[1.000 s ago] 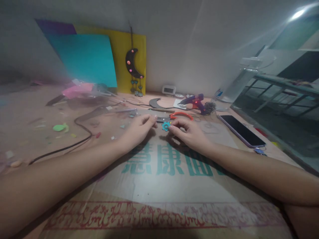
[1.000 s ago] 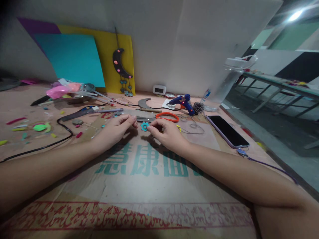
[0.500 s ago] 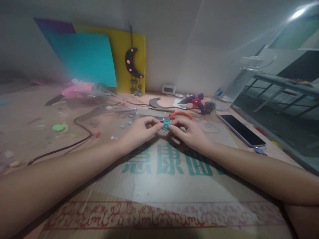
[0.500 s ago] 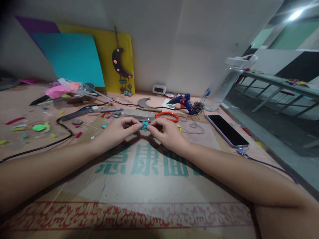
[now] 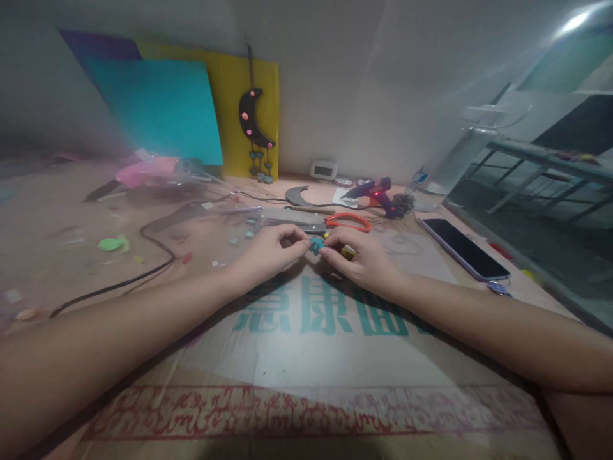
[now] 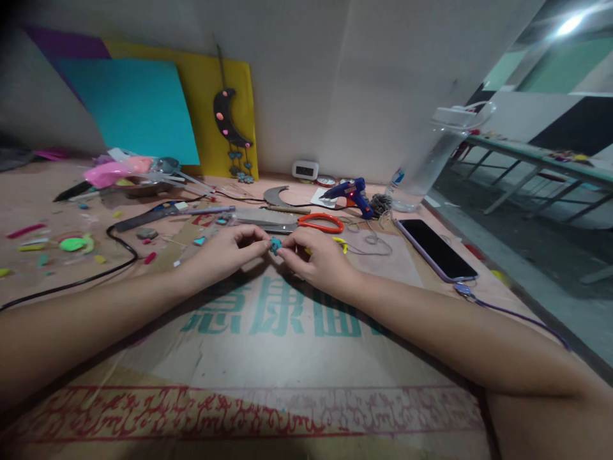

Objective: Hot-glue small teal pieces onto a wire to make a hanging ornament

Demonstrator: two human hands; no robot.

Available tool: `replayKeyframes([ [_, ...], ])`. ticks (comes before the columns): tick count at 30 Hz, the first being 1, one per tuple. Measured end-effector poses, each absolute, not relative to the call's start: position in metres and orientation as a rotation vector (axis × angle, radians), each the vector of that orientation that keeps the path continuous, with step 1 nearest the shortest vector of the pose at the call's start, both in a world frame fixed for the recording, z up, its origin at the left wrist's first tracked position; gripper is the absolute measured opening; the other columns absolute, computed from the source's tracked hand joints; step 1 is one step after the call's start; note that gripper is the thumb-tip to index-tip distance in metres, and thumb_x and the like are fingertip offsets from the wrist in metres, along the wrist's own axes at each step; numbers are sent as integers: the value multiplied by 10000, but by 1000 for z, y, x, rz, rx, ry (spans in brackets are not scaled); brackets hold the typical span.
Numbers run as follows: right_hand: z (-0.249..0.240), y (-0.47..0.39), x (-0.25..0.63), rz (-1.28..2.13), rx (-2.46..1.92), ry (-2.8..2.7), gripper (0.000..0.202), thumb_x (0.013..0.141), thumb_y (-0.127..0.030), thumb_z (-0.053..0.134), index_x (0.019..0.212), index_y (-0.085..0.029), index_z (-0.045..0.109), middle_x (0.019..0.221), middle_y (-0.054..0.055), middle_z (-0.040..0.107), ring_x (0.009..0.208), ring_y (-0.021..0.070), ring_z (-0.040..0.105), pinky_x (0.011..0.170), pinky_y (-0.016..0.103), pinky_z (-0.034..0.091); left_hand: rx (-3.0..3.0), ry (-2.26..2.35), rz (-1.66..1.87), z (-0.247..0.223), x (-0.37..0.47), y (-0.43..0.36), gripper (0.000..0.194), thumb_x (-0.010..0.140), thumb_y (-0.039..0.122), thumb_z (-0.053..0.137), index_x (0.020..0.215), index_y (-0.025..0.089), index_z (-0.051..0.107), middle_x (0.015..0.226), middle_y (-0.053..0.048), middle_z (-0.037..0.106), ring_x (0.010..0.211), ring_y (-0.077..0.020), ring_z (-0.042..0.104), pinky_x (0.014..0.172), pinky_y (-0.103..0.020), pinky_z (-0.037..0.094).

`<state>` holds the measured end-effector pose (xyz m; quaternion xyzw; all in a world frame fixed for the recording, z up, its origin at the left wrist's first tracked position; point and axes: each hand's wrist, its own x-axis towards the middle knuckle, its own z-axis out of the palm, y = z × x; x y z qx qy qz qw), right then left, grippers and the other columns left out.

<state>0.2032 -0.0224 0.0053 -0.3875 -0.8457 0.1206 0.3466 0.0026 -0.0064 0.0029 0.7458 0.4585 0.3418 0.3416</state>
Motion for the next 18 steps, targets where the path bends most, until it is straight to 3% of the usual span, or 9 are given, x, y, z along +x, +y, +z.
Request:
replayKeyframes([
  [9, 5, -23, 202, 295, -1007, -2200, 179, 891, -301, 546, 760, -184, 580, 717, 25, 607, 671, 140, 540, 639, 263, 425, 1899, 1203, 873, 6, 4, -7, 158, 753, 293, 544, 767, 167, 636, 637, 29, 587, 567, -124, 484, 571, -240, 381],
  [18, 8, -23, 201, 400, -1133, -2082, 173, 875, -303, 559, 752, -184, 583, 707, 13, 611, 671, 139, 562, 638, 259, 430, 1817, 1140, 919, 4, 2, -5, 171, 798, 294, 496, 758, 192, 627, 692, 2, 621, 641, -157, 534, 590, -256, 384],
])
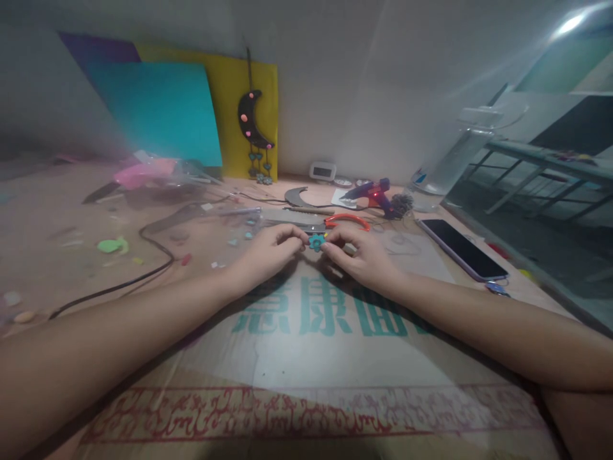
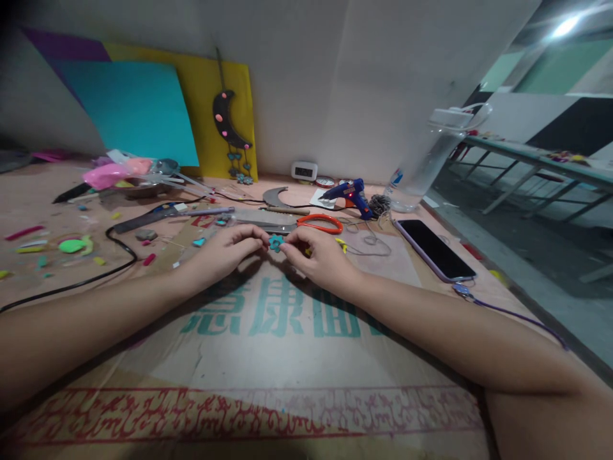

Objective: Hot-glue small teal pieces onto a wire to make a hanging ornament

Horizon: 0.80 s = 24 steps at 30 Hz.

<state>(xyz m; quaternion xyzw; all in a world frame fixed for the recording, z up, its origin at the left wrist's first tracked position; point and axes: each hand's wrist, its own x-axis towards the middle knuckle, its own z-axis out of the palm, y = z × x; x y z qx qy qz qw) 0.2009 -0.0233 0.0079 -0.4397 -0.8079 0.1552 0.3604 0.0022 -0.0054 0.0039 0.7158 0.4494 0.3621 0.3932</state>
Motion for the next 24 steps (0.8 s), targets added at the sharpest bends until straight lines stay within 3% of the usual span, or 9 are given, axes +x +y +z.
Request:
replayKeyframes([
  [6, 8, -23, 201, 394, -1127, -2089, 176, 872, -305, 561, 747, -182, 580, 705, 10, 611, 676, 138, 559, 643, 259, 430, 1868, 1136, 902, 6, 3, -8, 305, 822, 456, 562, 736, 170, 623, 683, 2, 602, 637, -147, 520, 597, -252, 387],
  [12, 8, -23, 201, 403, -1130, -2096, 185, 881, -313, 558, 751, -182, 575, 711, 14, 611, 679, 139, 564, 651, 264, 435, 1851, 1179, 862, 9, 4, -11, 290, 826, 436, 559, 789, 161, 642, 660, 5, 595, 568, -130, 486, 544, -242, 365],
  [24, 7, -23, 202, 385, -1135, -2100, 179, 878, -307, 559, 753, -183, 585, 711, 12, 613, 665, 136, 553, 635, 258, 428, 1932, 1175, 866, 1, 1, -5, 213, 822, 345, 553, 866, 166, 660, 791, -8, 667, 700, -157, 567, 647, -257, 409],
])
